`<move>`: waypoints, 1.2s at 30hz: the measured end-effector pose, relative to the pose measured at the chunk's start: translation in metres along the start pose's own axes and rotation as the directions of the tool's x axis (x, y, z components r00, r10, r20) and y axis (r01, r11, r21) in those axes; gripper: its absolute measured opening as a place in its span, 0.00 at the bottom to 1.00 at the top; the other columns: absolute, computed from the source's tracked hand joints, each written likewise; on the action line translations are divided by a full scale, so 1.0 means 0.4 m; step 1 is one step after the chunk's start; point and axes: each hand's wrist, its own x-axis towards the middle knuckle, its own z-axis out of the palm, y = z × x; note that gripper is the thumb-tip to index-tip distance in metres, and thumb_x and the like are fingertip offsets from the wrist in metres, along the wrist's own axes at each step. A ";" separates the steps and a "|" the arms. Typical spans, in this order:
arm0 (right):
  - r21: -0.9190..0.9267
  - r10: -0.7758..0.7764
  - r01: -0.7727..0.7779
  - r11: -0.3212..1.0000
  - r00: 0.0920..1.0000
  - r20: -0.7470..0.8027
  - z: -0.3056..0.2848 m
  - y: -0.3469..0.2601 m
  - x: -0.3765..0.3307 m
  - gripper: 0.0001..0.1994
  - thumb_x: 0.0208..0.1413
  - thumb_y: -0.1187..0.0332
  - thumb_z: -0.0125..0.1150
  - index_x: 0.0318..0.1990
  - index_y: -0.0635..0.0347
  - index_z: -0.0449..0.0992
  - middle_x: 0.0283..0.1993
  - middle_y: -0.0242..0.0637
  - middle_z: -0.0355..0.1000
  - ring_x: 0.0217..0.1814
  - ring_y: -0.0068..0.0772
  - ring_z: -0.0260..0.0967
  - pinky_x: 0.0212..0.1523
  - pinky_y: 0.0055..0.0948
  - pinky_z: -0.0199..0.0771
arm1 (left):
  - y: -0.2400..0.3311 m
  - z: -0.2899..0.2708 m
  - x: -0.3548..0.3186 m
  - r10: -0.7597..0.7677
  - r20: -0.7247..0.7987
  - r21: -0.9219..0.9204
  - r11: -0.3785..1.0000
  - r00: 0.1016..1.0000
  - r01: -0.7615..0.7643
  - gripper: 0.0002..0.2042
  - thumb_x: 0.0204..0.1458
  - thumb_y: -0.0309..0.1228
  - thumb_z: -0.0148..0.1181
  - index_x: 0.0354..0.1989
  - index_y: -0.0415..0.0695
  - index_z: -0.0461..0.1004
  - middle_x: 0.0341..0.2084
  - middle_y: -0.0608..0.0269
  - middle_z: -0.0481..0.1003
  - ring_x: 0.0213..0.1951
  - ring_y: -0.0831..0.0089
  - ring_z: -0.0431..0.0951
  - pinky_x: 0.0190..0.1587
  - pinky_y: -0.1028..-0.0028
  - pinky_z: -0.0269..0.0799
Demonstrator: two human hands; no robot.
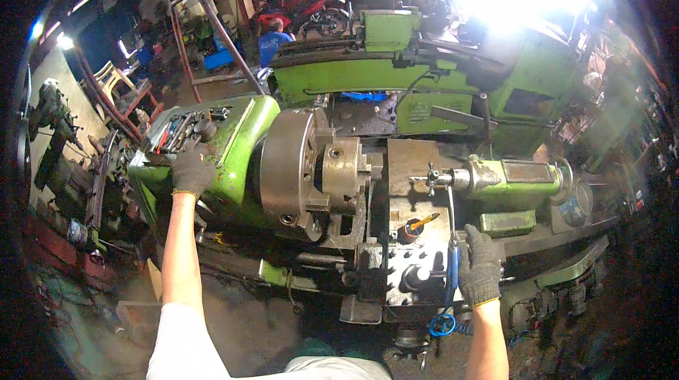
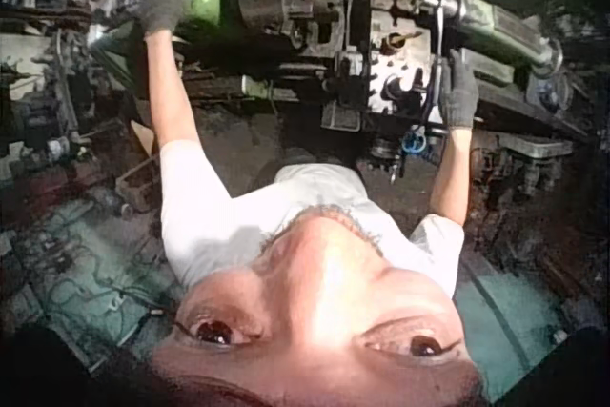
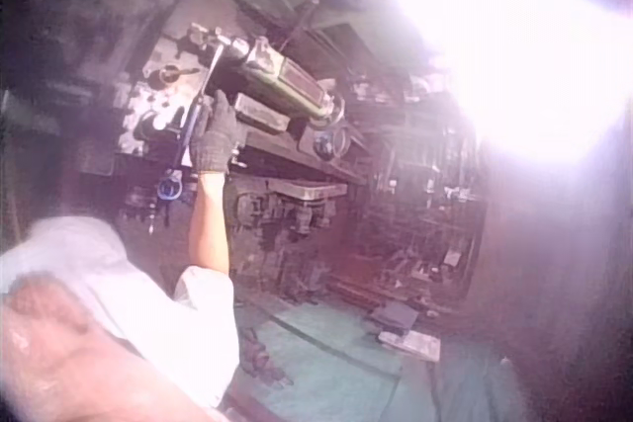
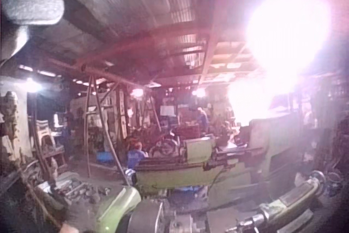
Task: The person operates a green metal lathe, using a wrench to tighten the chuck and adjusting the tool post. They also use a caliper to measure the rotating metal workpiece and make adjustments to the machine's controls.
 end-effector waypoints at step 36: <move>-0.176 0.590 -0.598 0.782 0.801 -0.104 0.071 0.163 0.069 0.26 0.58 0.49 0.61 0.51 0.65 0.83 0.52 0.56 0.80 0.59 0.57 0.77 0.59 0.47 0.73 | -0.070 -0.081 0.005 0.128 0.042 -0.323 0.940 0.991 -0.108 0.21 0.53 0.45 0.60 0.52 0.46 0.80 0.54 0.42 0.75 0.55 0.41 0.77 0.56 0.45 0.72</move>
